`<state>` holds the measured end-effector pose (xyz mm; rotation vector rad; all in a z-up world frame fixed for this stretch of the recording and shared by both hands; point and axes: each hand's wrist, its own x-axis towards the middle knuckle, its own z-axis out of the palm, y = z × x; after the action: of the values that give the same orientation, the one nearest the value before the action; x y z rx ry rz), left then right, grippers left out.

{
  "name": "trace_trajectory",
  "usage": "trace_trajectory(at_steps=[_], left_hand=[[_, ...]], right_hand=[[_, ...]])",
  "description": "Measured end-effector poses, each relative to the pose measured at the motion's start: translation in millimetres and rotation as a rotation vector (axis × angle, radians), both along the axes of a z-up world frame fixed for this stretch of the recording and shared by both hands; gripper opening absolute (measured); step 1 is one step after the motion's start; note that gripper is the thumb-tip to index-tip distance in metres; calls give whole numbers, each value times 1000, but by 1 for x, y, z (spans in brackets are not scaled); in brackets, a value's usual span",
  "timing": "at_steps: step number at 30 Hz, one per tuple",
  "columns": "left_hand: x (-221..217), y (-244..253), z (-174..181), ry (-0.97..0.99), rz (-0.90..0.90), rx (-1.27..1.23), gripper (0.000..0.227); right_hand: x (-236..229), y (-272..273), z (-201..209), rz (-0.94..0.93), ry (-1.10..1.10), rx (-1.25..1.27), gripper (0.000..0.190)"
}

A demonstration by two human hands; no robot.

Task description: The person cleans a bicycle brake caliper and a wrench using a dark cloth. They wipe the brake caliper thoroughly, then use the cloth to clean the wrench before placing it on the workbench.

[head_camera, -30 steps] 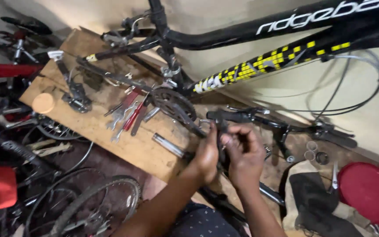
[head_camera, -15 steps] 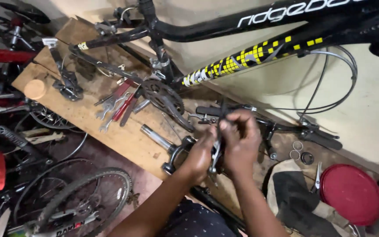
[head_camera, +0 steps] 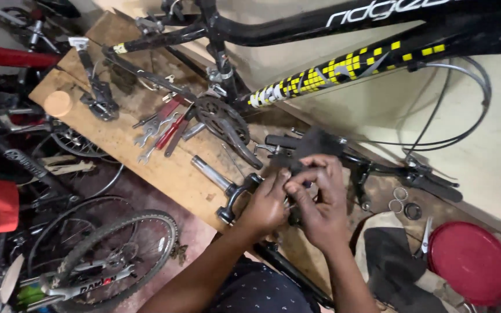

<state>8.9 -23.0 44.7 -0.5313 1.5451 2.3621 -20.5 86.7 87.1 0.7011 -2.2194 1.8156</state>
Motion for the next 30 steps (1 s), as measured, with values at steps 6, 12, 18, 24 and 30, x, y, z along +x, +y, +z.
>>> trace_trajectory(at_steps=[6, 12, 18, 24, 30], left_hand=[[-6, -12, 27, 160, -108, -713, 39], [0, -13, 22, 228, -46, -743, 31], [2, -10, 33, 370, -82, -851, 36], [-6, -1, 14, 352, -79, -1012, 23], [-6, -1, -16, 419, -151, -1125, 28]], right_hand=[[-14, 20, -8, 36, -66, 76, 34], [-8, 24, -3, 177, -145, -19, 27], [-19, 53, -55, 38, -342, -211, 19], [-5, 15, -18, -32, -199, -31, 29], [6, 4, -10, -158, 198, 366, 14]])
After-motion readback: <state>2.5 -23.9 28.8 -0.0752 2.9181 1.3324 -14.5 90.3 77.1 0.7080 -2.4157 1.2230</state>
